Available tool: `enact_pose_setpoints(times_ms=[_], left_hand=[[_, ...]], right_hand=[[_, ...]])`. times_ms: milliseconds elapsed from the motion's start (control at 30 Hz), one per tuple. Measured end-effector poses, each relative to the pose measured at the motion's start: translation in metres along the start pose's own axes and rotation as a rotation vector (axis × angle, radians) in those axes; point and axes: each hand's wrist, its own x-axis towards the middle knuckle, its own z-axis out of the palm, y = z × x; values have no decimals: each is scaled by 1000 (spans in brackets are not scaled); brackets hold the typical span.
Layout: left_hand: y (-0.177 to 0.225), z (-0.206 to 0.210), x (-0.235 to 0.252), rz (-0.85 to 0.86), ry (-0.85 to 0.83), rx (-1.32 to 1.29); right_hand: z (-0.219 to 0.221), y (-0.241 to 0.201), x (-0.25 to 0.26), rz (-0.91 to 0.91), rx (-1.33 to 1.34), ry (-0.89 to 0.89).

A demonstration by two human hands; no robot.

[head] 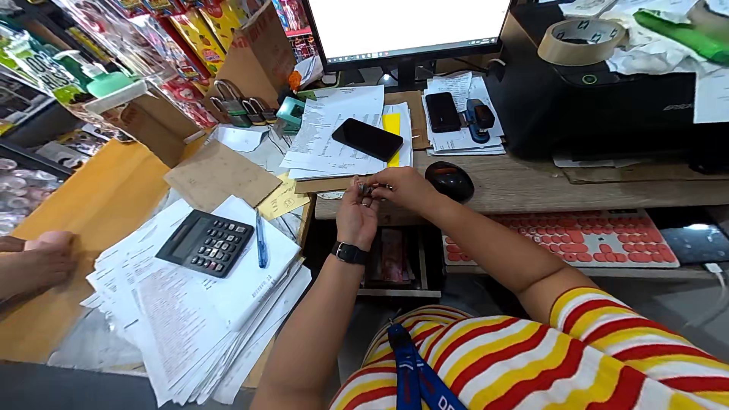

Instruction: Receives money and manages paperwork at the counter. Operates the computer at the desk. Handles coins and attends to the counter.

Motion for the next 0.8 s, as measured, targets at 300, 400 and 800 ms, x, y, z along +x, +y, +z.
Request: enact_pose_setpoints(times_ms=[300, 400, 800], left_hand=[[0, 4, -4, -9, 23, 167], [-3, 5, -3, -15, 25, 177], [11, 18, 9, -65, 61, 76]], right_hand=[[-30, -11, 25, 104, -204, -473], [-32, -14, 31, 118, -246, -490], [-19, 20, 29, -193, -110, 10]])
